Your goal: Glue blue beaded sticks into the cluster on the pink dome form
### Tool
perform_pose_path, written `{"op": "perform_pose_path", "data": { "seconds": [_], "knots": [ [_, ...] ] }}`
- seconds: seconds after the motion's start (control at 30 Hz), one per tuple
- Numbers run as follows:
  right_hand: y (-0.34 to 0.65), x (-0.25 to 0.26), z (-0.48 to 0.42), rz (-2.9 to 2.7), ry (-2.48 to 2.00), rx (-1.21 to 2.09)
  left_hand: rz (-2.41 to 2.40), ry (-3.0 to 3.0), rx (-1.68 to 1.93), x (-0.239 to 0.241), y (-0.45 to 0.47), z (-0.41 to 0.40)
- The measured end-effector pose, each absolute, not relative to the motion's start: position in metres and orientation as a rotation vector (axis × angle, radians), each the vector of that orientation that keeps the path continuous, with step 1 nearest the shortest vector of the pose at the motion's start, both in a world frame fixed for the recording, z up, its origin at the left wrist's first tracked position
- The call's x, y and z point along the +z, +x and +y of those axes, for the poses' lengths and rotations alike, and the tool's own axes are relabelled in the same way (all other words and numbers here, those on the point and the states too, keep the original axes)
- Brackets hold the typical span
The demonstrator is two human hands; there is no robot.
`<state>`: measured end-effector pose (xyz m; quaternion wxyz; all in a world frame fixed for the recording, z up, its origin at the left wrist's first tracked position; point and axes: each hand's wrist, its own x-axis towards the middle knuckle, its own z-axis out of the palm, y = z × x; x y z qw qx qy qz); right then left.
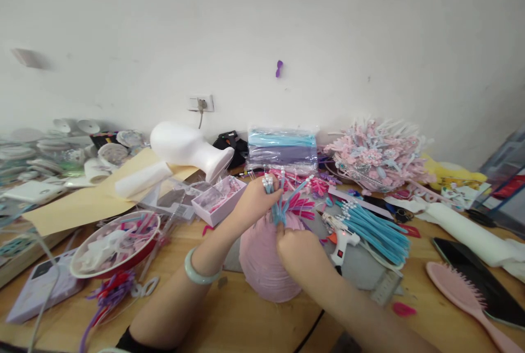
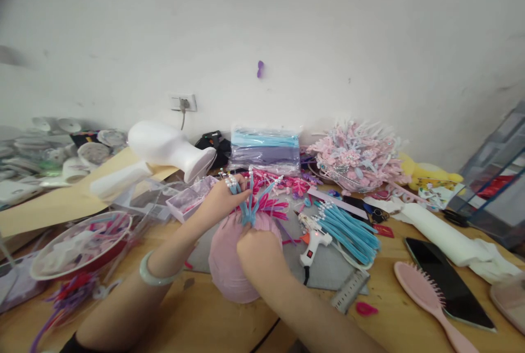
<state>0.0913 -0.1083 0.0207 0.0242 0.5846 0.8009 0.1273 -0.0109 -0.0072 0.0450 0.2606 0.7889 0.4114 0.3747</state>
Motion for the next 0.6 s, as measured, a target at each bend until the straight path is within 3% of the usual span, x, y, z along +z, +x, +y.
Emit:
{"op": "perform_pose_path", "data": {
  "seconds": [0.6],
  "knots": [
    [0.0914, 0.0216, -0.1083, 2.48, 1.836, 0.344, 1.346, 2.205, 0.901, 0.0532, -0.0142, -0.0171]
  ]
}}
